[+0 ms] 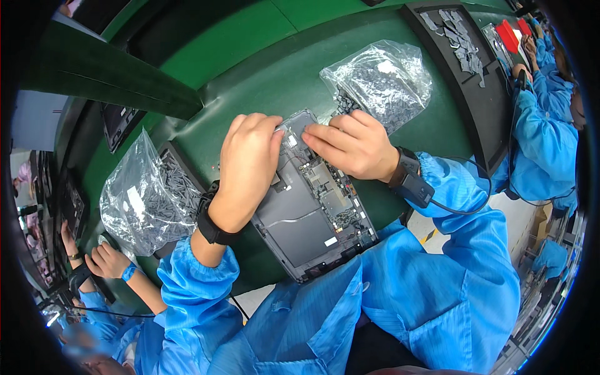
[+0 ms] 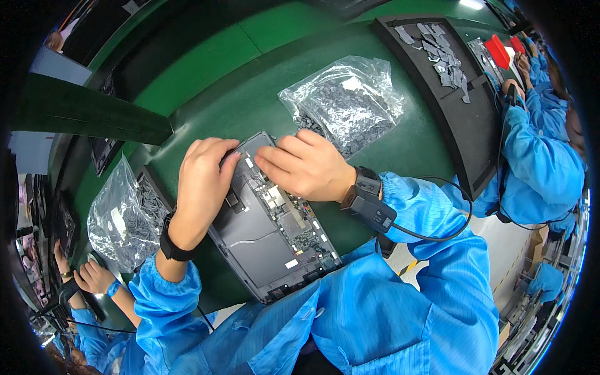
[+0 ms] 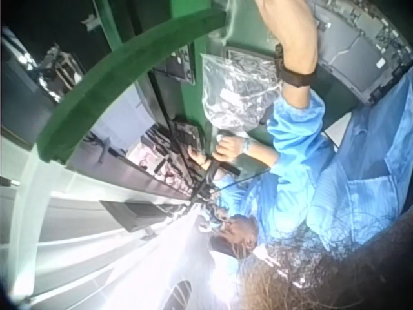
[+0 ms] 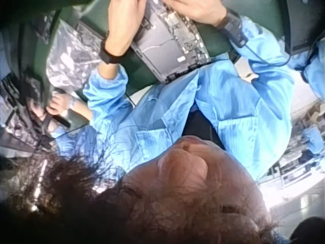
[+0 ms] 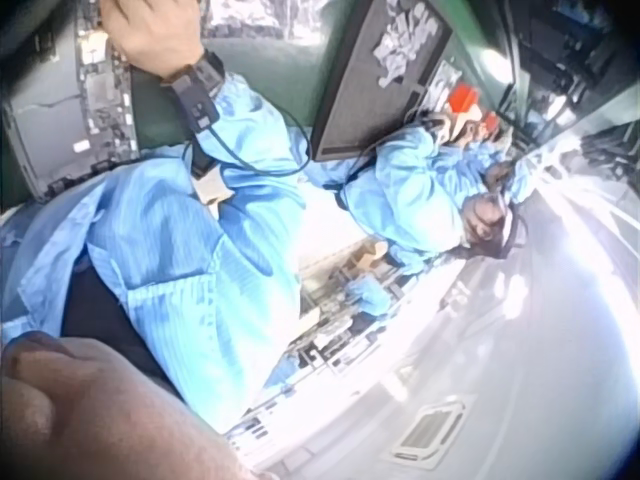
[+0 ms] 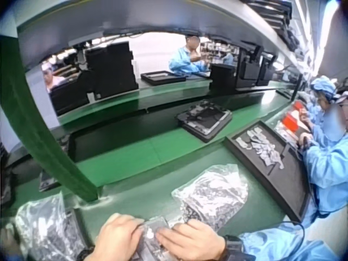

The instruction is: The person is seen assembling tablet components on a factory line.

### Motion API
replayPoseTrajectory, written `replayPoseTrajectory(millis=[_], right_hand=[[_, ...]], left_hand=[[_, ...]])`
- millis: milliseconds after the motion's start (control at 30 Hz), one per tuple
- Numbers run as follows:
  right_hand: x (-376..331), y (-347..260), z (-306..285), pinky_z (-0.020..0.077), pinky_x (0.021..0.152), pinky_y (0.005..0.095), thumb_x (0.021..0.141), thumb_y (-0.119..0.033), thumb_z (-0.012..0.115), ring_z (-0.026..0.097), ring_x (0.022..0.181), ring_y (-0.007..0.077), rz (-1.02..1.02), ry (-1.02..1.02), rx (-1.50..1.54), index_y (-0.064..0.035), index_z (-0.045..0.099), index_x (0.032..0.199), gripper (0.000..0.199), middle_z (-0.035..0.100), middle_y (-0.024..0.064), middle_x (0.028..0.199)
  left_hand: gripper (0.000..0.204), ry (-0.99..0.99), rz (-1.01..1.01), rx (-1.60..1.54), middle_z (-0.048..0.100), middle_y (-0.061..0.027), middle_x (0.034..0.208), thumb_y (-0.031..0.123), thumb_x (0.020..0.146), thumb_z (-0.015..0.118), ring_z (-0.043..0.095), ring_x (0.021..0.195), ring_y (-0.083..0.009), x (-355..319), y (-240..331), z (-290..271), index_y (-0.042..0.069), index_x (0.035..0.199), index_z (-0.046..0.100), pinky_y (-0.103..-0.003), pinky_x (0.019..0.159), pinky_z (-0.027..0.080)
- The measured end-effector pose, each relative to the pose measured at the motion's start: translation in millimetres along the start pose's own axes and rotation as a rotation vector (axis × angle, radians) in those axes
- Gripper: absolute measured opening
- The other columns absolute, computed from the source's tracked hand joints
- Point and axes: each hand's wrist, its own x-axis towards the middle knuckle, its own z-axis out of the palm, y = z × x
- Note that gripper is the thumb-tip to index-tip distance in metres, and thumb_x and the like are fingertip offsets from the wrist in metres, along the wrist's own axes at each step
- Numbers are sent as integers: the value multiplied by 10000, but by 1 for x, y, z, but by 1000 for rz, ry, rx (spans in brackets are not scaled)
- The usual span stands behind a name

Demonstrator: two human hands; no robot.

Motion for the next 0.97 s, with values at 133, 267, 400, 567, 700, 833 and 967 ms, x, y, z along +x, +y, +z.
replayPoseTrajectory(millis=[133, 267, 400, 567, 700, 833, 967], right_hand=[[1, -9, 0, 398, 636, 288, 714, -146, 652, 548, 743, 129, 109, -93, -88, -63, 706, 971, 275, 675, 10, 1017], [3, -14, -3, 408, 631, 285, 735, -157, 634, 581, 676, 104, 137, -235, -120, -73, 710, 976, 266, 693, 25, 1053], [11, -8, -6, 418, 600, 283, 744, -158, 627, 606, 598, 110, 148, -354, -73, -77, 710, 983, 265, 696, 46, 1093], [3, 1, -3, 461, 561, 297, 741, -146, 629, 637, 578, 146, 184, -324, 94, -75, 708, 979, 260, 700, 96, 1125], [14, -9, -15, 474, 547, 307, 740, -130, 624, 650, 595, 170, 171, -456, 67, -50, 710, 993, 279, 690, 163, 1131], [25, -32, -7, 442, 540, 271, 766, -123, 581, 614, 589, 174, 0, -709, -326, 58, 687, 1063, 364, 668, 191, 1176], [2, -18, -18, 471, 778, 320, 663, -119, 680, 656, 738, 175, 302, -534, 71, -102, 613, 1276, 616, 519, 131, 1417]], left_hand=[[109, -10, 11, 49, 651, -120, 834, 55, 796, 692, 589, 797, -298, 5, 0, 4, -4, 888, 686, -385, 731, 484], [73, -11, 50, 106, 599, -106, 764, 64, 787, 697, 570, 770, -292, 7, -3, 9, 14, 791, 644, -396, 700, 482], [94, 8, 61, 109, 572, -101, 756, 66, 779, 698, 562, 770, -288, 8, -5, 10, 22, 759, 618, -398, 689, 489], [69, -29, 68, 92, 599, -108, 777, 56, 785, 692, 571, 778, -291, 8, -7, 6, 11, 792, 640, -396, 701, 485], [48, -12, 100, 59, 623, -123, 783, 21, 797, 666, 571, 760, -310, 5, -5, 6, -6, 836, 671, -406, 705, 476], [199, -83, 18, 54, 643, -149, 946, -4, 802, 646, 594, 931, -312, -6, 2, -8, 7, 998, 674, -389, 831, 479], [622, 102, -250, -260, 381, -120, 1468, 36, 820, 643, 337, 1391, -326, -53, 17, -17, 90, 1402, 431, -430, 1165, 207]])
